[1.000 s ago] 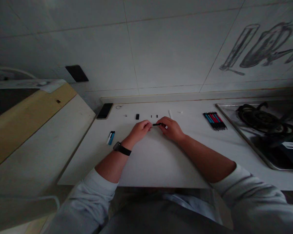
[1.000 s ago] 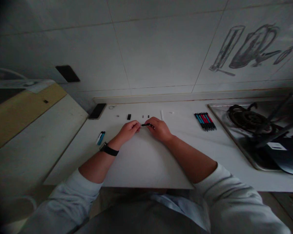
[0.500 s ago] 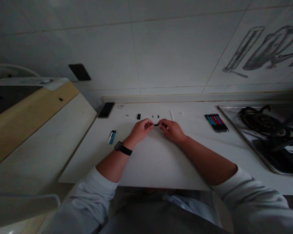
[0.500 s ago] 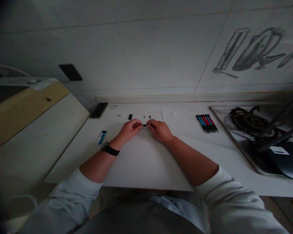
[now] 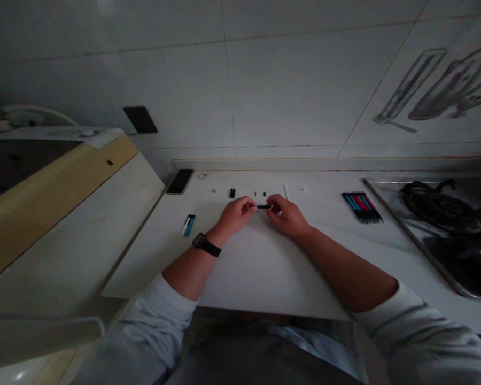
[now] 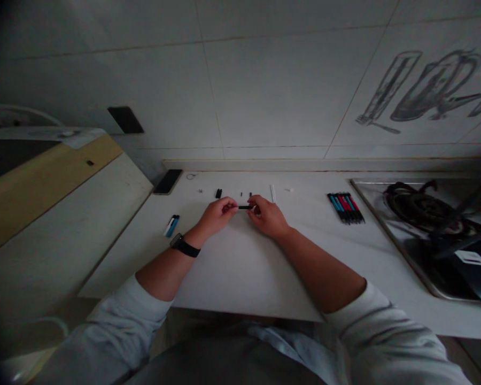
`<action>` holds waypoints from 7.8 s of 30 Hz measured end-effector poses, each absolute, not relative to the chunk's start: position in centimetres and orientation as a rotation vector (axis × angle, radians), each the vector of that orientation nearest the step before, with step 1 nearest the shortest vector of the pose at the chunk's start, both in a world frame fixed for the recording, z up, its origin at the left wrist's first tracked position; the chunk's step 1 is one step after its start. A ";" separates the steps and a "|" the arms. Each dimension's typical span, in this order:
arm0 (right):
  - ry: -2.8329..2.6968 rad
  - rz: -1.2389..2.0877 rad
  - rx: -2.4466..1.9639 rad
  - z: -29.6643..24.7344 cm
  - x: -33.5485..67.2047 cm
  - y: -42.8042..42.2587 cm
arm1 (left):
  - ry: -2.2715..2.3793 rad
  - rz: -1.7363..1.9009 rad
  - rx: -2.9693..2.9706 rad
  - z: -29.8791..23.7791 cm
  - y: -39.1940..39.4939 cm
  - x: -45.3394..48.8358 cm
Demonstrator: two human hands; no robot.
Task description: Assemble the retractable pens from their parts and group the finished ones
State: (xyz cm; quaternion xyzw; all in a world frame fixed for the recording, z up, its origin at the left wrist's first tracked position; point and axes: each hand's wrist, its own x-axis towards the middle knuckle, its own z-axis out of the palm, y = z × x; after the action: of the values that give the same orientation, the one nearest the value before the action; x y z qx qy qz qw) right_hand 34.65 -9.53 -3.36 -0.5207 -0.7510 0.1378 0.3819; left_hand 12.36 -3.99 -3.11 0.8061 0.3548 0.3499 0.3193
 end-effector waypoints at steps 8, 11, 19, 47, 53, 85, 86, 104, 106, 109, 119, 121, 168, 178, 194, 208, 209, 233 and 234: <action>-1.936 0.376 -1.352 -3.2 34.6 -9.5 | 0.958 0.901 2.152 -2.7 -4.2 12.4; -1.948 0.346 -1.360 -3.3 34.7 -9.5 | 0.979 0.880 2.155 -2.4 -4.3 12.4; -1.964 0.364 -1.370 -3.4 34.7 -9.3 | 0.991 0.867 2.175 -2.4 -4.3 12.3; -2.081 0.146 -1.385 -3.0 35.1 -9.3 | 1.001 0.735 2.524 -2.6 -3.8 11.9; -1.963 0.068 -1.486 -3.3 36.0 -8.8 | 1.097 0.726 2.507 -3.4 -3.2 11.9; -2.340 0.054 -1.980 -1.6 36.3 2.4 | 1.085 0.659 2.473 -3.2 -3.8 12.4; -2.343 0.056 -1.985 -1.6 36.1 2.1 | 1.085 0.653 2.477 -3.3 -3.7 12.3; -2.515 0.080 -1.834 -1.2 35.9 -2.6 | 1.112 0.657 2.480 -3.1 -3.7 12.3; -2.469 0.118 -1.815 -1.1 36.3 -3.5 | 1.113 0.659 2.489 -3.3 -3.7 12.2; -2.378 0.179 -1.708 -1.0 36.9 -4.9 | 1.110 0.671 2.510 -3.2 -3.7 12.2; -2.225 0.336 -1.365 -2.8 36.8 -7.5 | 1.058 0.666 2.543 -3.2 -3.9 12.2; -2.228 0.333 -1.352 -3.0 36.8 -7.5 | 1.048 0.659 2.545 -3.3 -3.9 12.2; -1.985 0.120 -1.890 -4.1 43.9 -6.3 | 0.937 0.833 2.171 -3.3 -4.0 12.6; -2.166 0.071 -1.963 -2.5 43.4 -7.1 | 0.929 0.830 2.185 -3.6 -3.8 12.6; -2.390 0.215 -1.768 -1.0 39.8 -9.2 | 0.939 0.824 2.205 -3.7 -3.8 12.6; -2.180 0.162 -1.592 -1.3 37.7 -10.2 | 0.895 0.880 2.317 -3.4 -3.6 12.6; -2.149 0.149 -1.519 -1.2 37.4 -10.3 | 0.890 0.886 2.325 -3.3 -3.7 12.6; -2.044 0.022 -1.321 -2.6 37.4 -9.9 | 0.849 0.858 2.372 -2.6 -4.1 12.6; -2.047 0.022 -1.322 -2.6 37.4 -9.9 | 0.851 0.855 2.374 -2.6 -4.1 12.6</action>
State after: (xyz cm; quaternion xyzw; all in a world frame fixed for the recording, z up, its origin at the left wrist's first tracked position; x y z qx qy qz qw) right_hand 37.41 -9.91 -2.59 -0.5093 -0.7884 0.0086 0.3449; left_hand 12.65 -4.09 -2.62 0.8661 0.3105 0.3119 0.2369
